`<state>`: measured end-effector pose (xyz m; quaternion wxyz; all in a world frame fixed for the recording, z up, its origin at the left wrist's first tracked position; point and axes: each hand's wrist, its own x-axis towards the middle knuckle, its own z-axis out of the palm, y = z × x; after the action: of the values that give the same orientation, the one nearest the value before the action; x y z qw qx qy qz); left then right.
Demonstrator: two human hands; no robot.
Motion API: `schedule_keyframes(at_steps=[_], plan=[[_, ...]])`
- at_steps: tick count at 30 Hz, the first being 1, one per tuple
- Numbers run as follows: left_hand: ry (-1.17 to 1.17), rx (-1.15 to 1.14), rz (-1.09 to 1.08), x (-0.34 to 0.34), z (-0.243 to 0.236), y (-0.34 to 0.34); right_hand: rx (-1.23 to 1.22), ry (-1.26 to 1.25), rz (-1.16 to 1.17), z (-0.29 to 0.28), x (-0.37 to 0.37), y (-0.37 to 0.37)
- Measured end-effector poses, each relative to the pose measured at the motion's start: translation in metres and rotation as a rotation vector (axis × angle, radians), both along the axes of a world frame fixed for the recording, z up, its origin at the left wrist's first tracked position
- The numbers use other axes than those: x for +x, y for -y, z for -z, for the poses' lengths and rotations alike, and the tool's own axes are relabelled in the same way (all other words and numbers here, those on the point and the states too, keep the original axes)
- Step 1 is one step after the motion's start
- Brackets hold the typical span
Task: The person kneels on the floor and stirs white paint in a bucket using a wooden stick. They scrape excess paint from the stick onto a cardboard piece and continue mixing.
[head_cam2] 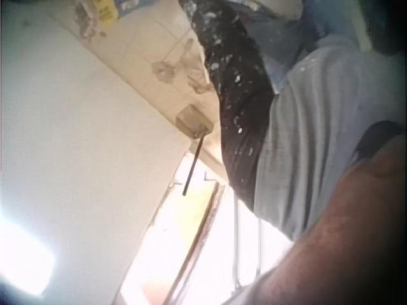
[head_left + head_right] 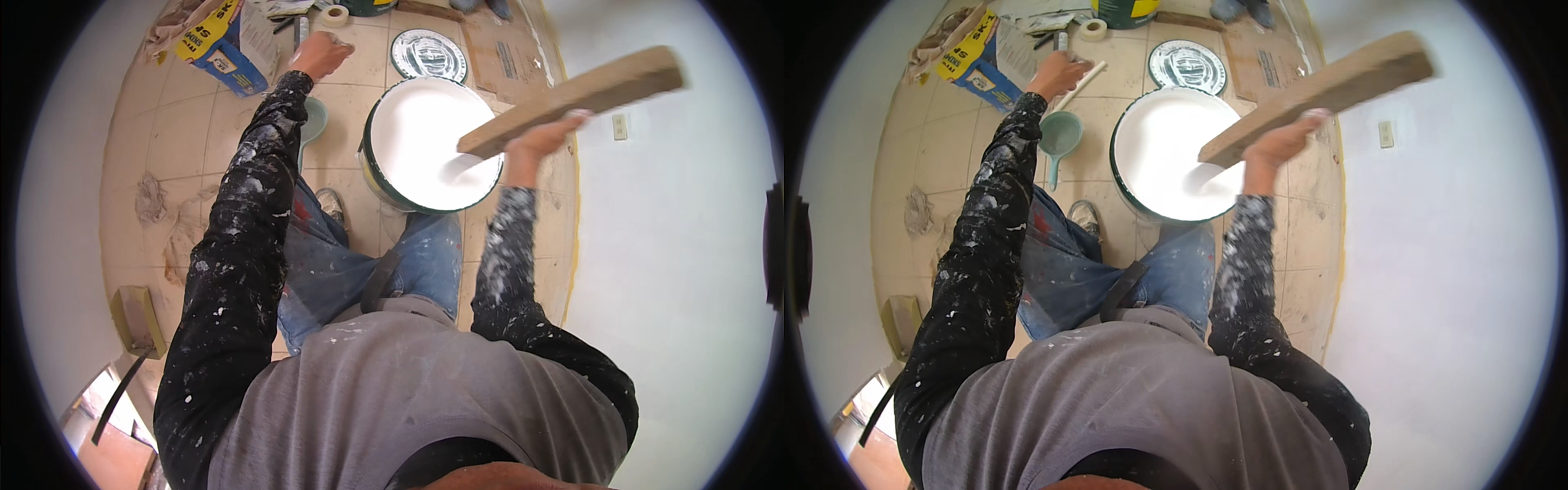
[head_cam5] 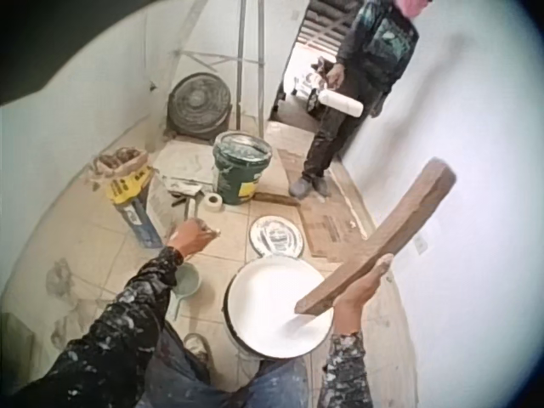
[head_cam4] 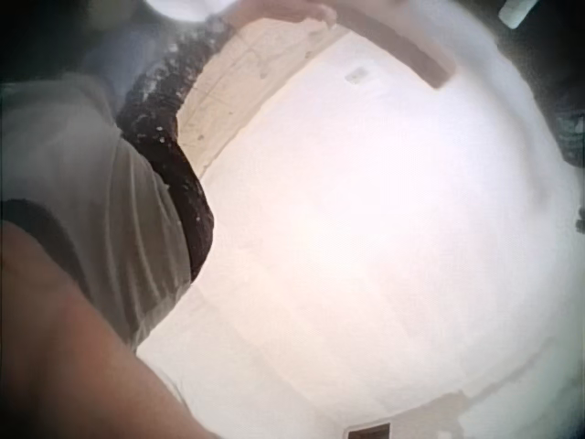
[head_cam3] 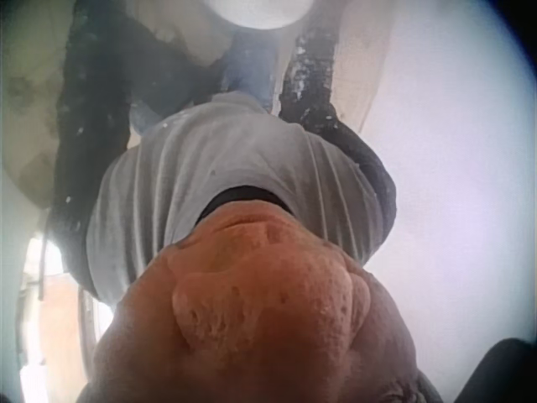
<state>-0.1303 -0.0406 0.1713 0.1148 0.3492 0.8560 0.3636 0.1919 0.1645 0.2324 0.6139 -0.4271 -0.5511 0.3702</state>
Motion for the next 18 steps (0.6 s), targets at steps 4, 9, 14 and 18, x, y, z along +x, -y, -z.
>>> schedule_keyframes(at_steps=[4, 9, 14, 18], plan=[[-0.039, -0.067, 0.002, 0.002, 0.000, 0.014, 0.028, -0.223, -0.592, -0.153, -0.016, 0.028], [-0.114, -0.143, 0.133, -0.012, 0.008, 0.000, 0.346, 0.080, -0.639, -0.067, -0.096, -0.099], [-0.260, -0.256, 0.240, 0.015, -0.028, 0.007, -0.134, 0.046, -0.282, 0.072, -0.034, -0.013], [-0.694, -0.180, 0.190, -0.024, 0.030, 0.008, 0.132, -0.051, -0.216, -0.039, -0.015, 0.024]])
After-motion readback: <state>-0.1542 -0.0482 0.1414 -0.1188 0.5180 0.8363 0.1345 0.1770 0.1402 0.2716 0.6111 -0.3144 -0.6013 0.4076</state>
